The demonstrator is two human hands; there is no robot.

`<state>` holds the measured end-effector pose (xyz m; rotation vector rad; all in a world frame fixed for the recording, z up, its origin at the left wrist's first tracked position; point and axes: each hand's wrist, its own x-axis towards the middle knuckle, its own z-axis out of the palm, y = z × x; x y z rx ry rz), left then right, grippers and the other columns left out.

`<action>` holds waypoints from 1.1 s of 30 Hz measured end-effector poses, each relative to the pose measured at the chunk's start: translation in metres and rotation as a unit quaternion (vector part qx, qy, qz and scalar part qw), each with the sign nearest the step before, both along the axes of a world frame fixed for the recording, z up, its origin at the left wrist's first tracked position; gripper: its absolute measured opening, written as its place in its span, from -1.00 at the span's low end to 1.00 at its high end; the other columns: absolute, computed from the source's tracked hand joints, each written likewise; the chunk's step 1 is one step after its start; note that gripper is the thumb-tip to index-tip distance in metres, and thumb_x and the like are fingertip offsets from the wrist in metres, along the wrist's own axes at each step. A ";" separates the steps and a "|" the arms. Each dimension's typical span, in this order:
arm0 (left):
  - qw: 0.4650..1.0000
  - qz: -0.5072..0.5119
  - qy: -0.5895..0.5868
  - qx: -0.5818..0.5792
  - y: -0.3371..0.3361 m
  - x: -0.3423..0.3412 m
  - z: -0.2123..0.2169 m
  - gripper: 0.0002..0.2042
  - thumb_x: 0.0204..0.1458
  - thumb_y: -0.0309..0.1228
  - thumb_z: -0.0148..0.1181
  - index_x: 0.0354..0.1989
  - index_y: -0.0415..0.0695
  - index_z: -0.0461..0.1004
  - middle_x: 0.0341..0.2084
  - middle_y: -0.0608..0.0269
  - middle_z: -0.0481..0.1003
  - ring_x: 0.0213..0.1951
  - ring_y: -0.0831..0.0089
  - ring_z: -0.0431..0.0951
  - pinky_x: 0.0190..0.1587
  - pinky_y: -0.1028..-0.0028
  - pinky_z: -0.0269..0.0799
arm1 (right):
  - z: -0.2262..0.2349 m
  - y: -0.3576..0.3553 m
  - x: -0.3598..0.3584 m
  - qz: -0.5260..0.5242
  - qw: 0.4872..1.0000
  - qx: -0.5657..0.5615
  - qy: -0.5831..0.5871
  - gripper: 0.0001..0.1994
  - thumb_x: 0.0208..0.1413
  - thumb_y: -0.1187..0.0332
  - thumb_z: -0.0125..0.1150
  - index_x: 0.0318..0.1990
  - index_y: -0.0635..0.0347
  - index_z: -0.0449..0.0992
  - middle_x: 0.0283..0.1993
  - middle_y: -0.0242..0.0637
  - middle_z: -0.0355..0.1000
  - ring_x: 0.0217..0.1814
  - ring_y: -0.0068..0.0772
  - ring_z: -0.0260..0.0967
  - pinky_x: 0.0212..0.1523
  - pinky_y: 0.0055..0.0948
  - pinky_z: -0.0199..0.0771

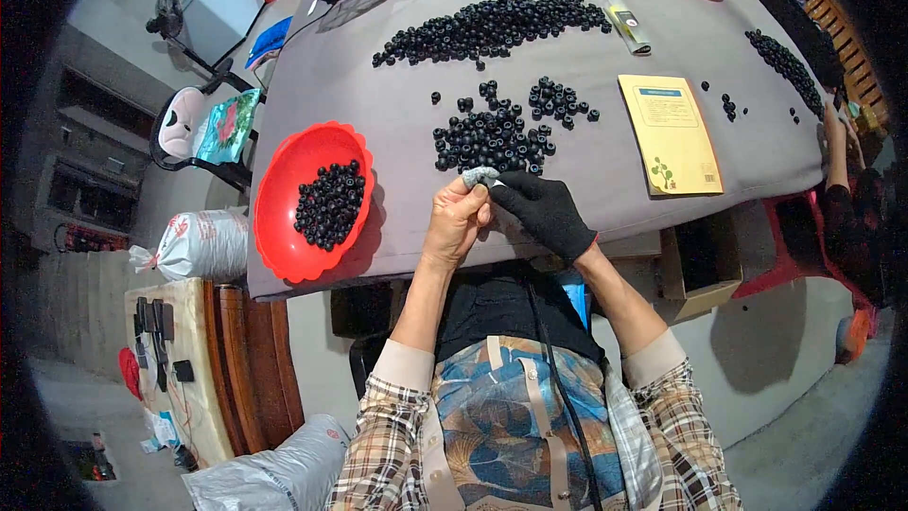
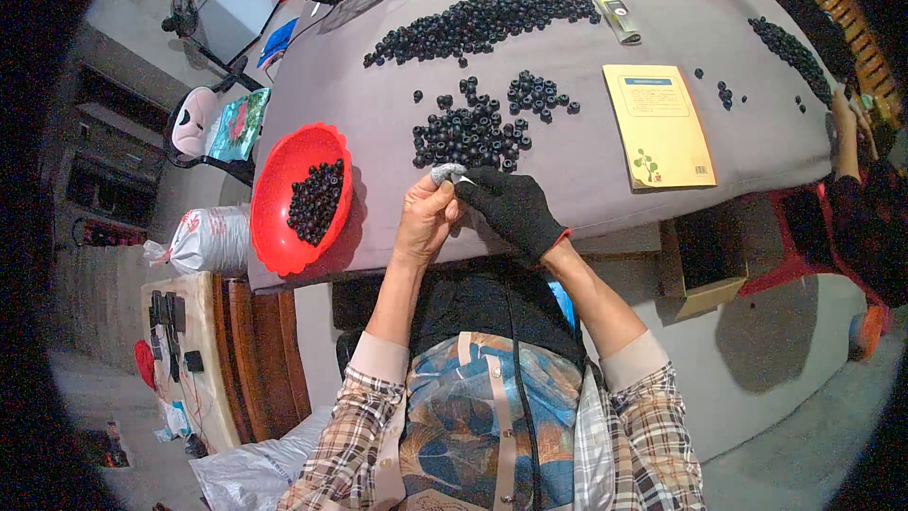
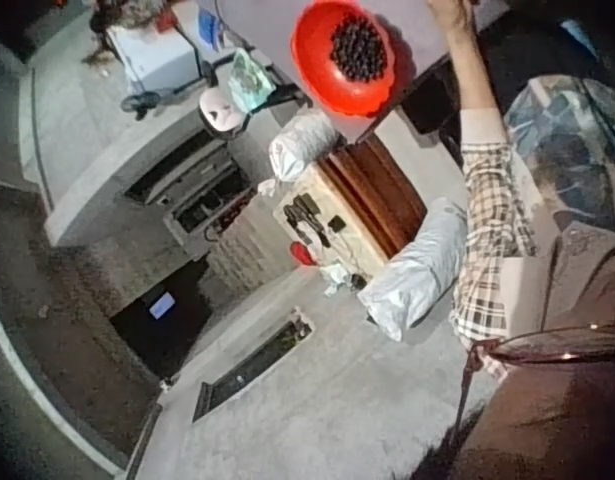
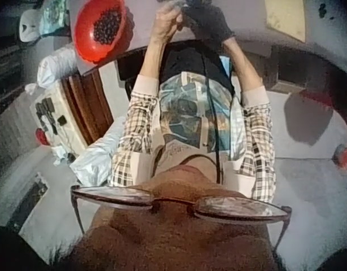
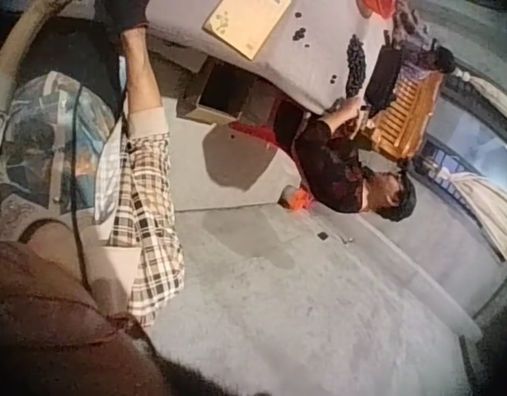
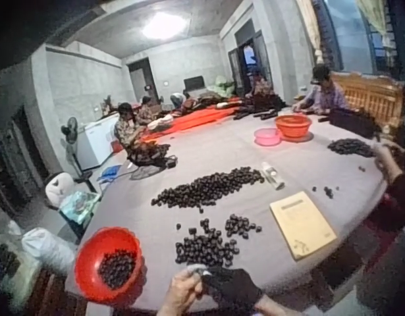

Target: The person sorts and cleans small black plastic or rubber components by hand at a work table, wiping them with a cloth.

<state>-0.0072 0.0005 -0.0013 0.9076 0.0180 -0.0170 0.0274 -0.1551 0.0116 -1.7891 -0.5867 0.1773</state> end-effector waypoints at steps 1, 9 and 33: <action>1.000 0.003 0.000 -0.006 0.000 0.000 -0.001 -0.86 0.06 -0.52 0.04 -0.23 -0.25 0.44 -0.61 0.40 0.40 -0.64 0.70 0.31 -0.57 0.72 0.24 | 0.000 0.000 -0.001 0.002 1.000 0.017 -0.008 -0.71 0.07 0.20 0.06 -0.12 0.12 0.48 -0.24 -0.19 0.48 -0.25 -0.29 0.47 -0.26 -0.45 0.44; 0.999 -0.013 -0.013 -0.032 0.003 0.002 -0.005 -0.85 0.06 -0.51 0.04 -0.21 -0.24 0.44 -0.62 0.39 0.40 -0.64 0.68 0.31 -0.56 0.70 0.25 | 0.003 -0.006 -0.002 0.040 0.999 0.027 -0.014 -0.74 0.05 0.35 0.12 -0.11 0.22 0.47 -0.22 -0.23 0.49 -0.23 -0.50 0.42 -0.19 -0.52 0.41; 0.998 -0.026 0.006 -0.056 0.005 0.001 -0.004 -0.87 0.07 -0.49 0.02 -0.23 -0.21 0.43 -0.61 0.39 0.39 -0.65 0.68 0.28 -0.57 0.66 0.16 | -0.006 -0.002 0.002 0.020 0.998 -0.010 -0.067 -0.72 0.09 0.19 0.03 -0.12 0.10 0.48 -0.26 -0.18 0.48 -0.28 -0.24 0.47 -0.30 -0.42 0.45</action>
